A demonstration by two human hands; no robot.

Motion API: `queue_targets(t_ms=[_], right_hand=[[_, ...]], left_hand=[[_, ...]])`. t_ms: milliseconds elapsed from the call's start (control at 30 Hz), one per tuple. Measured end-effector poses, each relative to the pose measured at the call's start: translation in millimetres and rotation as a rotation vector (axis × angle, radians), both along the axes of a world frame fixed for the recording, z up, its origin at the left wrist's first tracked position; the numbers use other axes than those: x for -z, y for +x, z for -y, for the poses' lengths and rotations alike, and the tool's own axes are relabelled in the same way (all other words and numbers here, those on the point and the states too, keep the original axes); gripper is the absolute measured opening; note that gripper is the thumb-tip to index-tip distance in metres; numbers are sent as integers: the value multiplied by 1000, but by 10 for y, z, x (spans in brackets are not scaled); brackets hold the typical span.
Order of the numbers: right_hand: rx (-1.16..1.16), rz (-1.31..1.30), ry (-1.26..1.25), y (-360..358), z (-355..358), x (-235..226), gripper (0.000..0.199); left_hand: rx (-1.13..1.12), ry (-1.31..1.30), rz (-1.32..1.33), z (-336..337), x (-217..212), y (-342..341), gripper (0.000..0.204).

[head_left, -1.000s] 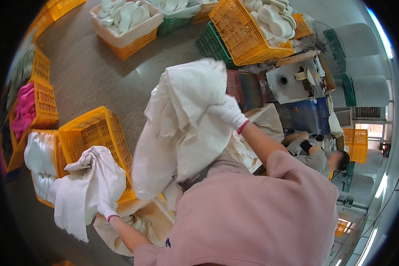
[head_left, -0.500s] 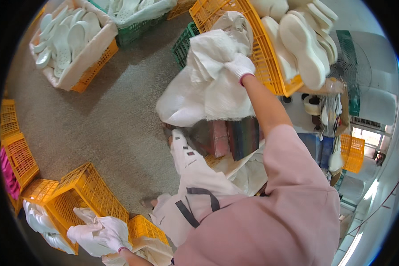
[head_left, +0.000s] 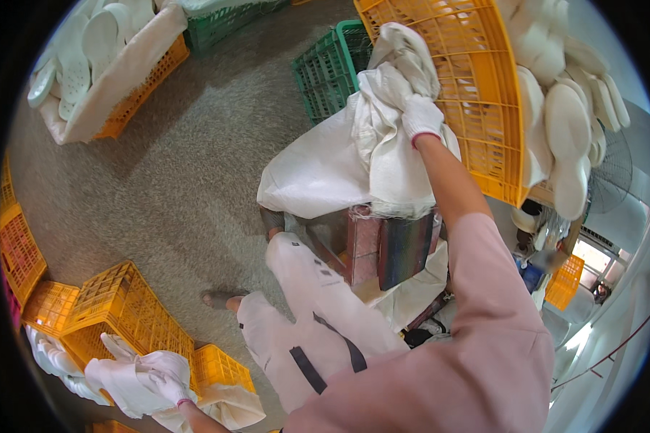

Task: The person removes white fabric from a yellow basket, then picks up a basket of white shoe insoles and places it on a table. They repeatedly pick up individual insoles, wipe them with a cloth, and place them back into the basket.

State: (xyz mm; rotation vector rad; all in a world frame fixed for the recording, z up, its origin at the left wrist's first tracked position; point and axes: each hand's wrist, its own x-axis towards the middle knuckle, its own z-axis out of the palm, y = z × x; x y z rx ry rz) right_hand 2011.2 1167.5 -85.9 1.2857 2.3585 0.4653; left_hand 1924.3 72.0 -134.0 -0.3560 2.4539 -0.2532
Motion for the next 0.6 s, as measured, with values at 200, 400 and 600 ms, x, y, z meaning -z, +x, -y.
queue_targets(t_ms=[200,400,600], right_hand=[[-280,50,-207,-593,-466,1369,33],[-346,104,-62,-764,-1246,2115,32],[36,-102,-588,-570,-1428,2160,50]], left_hand=[[-287,138,-37,37,110,174,72],[-356,206,-184,124,338,388,76],[-820,551,-258,466,213,456,57]])
